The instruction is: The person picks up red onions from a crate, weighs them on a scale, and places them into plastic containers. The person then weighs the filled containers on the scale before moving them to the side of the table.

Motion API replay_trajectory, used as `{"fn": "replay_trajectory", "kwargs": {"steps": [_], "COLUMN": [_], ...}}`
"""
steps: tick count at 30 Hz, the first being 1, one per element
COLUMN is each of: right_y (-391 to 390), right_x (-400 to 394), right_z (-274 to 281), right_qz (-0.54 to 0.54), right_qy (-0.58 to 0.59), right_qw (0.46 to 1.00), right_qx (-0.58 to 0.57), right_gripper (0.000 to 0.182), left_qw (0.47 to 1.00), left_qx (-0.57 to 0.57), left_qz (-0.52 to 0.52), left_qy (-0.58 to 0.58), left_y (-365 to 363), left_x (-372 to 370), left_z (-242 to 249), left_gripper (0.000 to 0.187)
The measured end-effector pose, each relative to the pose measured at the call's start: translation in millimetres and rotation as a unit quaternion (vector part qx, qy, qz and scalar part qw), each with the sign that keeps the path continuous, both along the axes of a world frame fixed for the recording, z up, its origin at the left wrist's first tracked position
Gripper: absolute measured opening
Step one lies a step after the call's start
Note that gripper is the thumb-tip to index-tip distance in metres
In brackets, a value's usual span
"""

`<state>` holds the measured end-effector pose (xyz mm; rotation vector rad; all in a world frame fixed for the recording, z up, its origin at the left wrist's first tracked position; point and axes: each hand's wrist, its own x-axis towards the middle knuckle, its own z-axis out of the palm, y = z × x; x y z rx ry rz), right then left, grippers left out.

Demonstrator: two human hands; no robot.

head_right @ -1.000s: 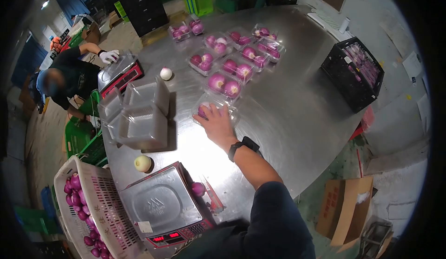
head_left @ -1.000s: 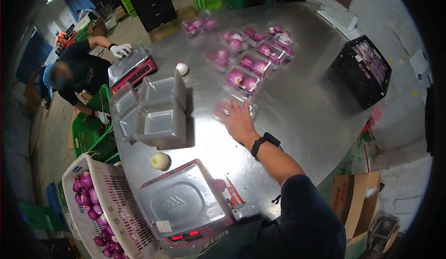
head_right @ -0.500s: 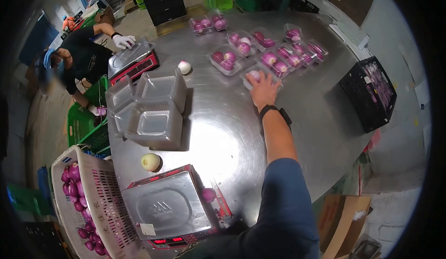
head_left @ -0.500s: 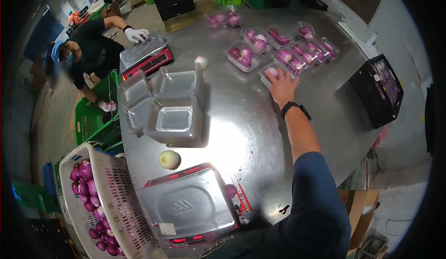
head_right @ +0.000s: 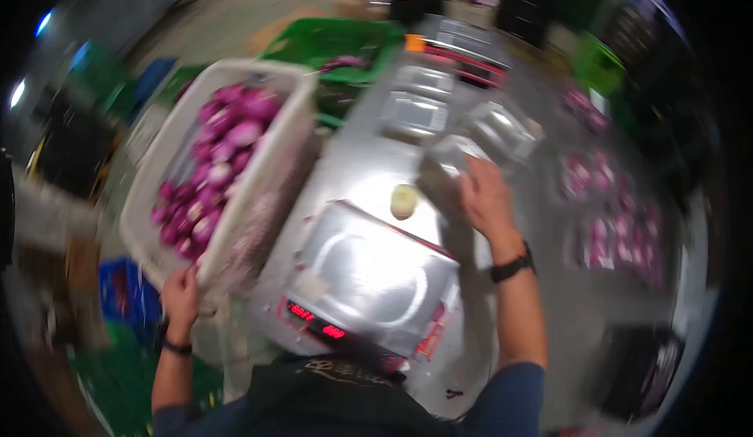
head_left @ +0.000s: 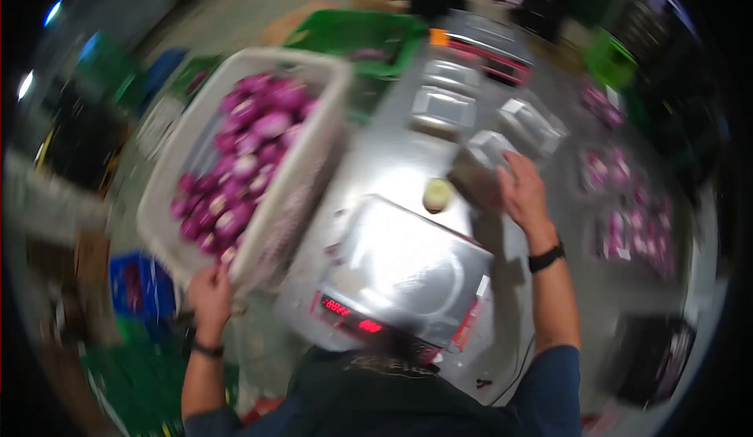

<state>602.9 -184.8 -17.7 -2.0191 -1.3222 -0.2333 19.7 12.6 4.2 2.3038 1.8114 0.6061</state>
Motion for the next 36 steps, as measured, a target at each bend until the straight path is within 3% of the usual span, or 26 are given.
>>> {"fn": "replay_trajectory", "kwargs": {"steps": [1,3,4,7,10,14,17,19,21,23,25,28,30,33,34,36], "right_y": [12,32,36,36,34,37,41,33,12,-4,-21,-18,2,7,15,29], "right_x": [-9,-15,-10,-9,4,22,-20,-79,-135,-205,-250,-299,-320,-317,-317,-315], "right_z": [-5,-8,-16,-20,-27,-35,-6,16,9,16,2,20,52,51,56,63], "right_qz": [0.017,-0.044,-0.063,-0.108,-0.073,-0.144,-0.230,-0.135,-0.021,0.059,0.058,0.074,0.075,0.075,0.057,0.021], "right_qy": [0.035,0.026,-0.001,-0.032,0.057,0.190,-0.027,0.014,-0.022,0.027,0.031,0.056,0.094,0.141,0.172,0.183], "right_qw": [0.998,0.974,0.972,0.969,0.984,0.966,0.966,0.989,0.994,0.979,0.962,0.957,0.960,0.968,0.967,0.972], "right_qx": [-0.053,-0.222,-0.228,-0.220,-0.150,-0.098,-0.111,-0.056,-0.106,-0.192,-0.264,-0.274,-0.252,-0.194,-0.180,-0.147], "right_gripper": [0.026,0.029,0.030,0.035,0.035,0.036,0.037,0.035,0.031,0.028,0.029,0.035,0.042,0.049,0.044,0.040], "left_qw": [1.000,0.995,0.983,0.964,0.983,0.980,0.961,0.958,0.950,0.951,0.947,0.947,0.954,0.955,0.954,0.934], "left_qx": [0.014,-0.080,-0.141,-0.206,-0.164,-0.143,-0.153,-0.168,-0.228,-0.218,-0.221,-0.211,-0.189,-0.186,-0.189,-0.296], "left_qz": [-0.021,-0.053,-0.073,-0.090,-0.071,-0.135,-0.208,-0.208,-0.185,-0.166,-0.152,-0.142,-0.144,-0.150,-0.153,-0.196], "left_qy": [0.009,-0.013,-0.095,-0.144,-0.050,0.040,0.102,0.104,0.102,0.146,0.177,0.194,0.182,0.177,0.176,0.029], "left_y": [-2,3,11,55,121,193,221,245,265,273,275,278,279,286,292,310], "left_x": [4,2,-6,-37,-69,-77,-40,-16,9,30,43,49,51,48,47,40], "left_z": [7,26,33,68,87,78,65,35,7,-16,-33,-62,-74,-79,-76,-61], "left_gripper": [0.030,0.033,0.032,0.027,0.027,0.036,0.039,0.043,0.050,0.061,0.072,0.087,0.086,0.077,0.073,0.063]}}
